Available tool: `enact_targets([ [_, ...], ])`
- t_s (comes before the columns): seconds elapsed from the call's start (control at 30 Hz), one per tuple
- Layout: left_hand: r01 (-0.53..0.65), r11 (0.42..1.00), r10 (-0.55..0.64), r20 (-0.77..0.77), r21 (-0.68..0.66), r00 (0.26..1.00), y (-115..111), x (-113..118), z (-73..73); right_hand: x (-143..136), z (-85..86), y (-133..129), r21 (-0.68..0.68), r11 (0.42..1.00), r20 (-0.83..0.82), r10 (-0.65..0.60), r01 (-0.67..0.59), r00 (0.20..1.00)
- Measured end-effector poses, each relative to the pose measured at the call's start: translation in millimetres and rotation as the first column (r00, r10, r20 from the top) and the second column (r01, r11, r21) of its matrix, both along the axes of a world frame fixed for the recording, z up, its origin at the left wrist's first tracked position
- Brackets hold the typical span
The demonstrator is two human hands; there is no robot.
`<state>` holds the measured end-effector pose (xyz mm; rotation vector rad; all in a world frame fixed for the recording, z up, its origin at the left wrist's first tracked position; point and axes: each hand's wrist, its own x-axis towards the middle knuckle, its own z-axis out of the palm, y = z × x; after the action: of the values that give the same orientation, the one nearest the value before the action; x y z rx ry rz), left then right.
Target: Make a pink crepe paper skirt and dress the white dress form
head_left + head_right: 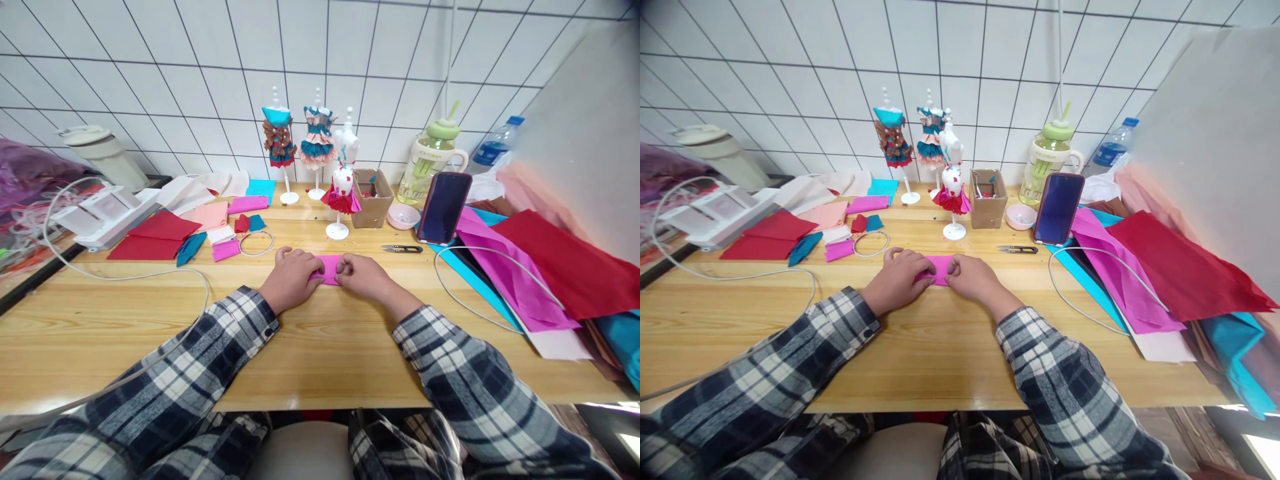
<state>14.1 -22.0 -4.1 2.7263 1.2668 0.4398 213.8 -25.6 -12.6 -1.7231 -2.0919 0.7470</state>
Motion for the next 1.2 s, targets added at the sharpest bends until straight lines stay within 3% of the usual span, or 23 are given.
enact_targets([
  [0.13,-0.008,1.0,0.009,-0.014,0.02,1.0,0.2,0.2,0.2,-3.8,1.2,2.0,0.001,1.0,0.031,-0.028,0.027,0.999],
  [0.3,-0.011,1.0,0.012,-0.026,0.022,1.0,1.3,0.1,-1.4,-0.2,-3.8,-1.8,0.106,0.992,0.082,-0.085,0.076,0.993],
  [0.47,-0.007,1.0,0.007,-0.011,0.012,1.0,1.3,-0.9,-3.4,6.8,-9.7,-3.8,0.117,0.992,0.072,-0.051,0.043,0.996],
  [0.57,-0.011,1.0,0.012,0.01,-0.016,1.0,2.0,-2.7,-4.0,12.8,-15.1,-3.3,0.103,0.994,-0.074,-0.029,0.037,0.997],
  [0.67,-0.025,0.998,0.029,0.081,-0.049,0.996,4.6,-6.2,-2.6,21.0,-18.8,-3.6,0.063,0.997,-0.351,-0.015,0.04,0.936],
  [0.73,-0.036,0.998,0.045,0.157,-0.06,0.987,6.8,-8.7,-0.6,24.6,-17.7,-4.9,0.061,0.997,-0.411,-0.02,0.05,0.911],
  [0.83,-0.042,0.997,0.058,0.246,-0.07,0.967,8.7,-11.0,1.6,23.9,-11.6,-8.1,0.136,0.991,-0.319,0.048,-0.005,0.947],
  [0.93,-0.038,0.997,0.05,0.203,-0.061,0.978,8.7,-10.7,-0.4,19.1,-6.7,-10.7,0.211,0.973,-0.199,0.134,-0.092,0.971],
  [1.2,-0.055,0.998,0.055,0.075,-0.005,0.996,9.1,-7.0,-8.1,8.4,-9.9,-10.4,0.275,0.961,-0.054,0.04,-0.024,0.998],
])
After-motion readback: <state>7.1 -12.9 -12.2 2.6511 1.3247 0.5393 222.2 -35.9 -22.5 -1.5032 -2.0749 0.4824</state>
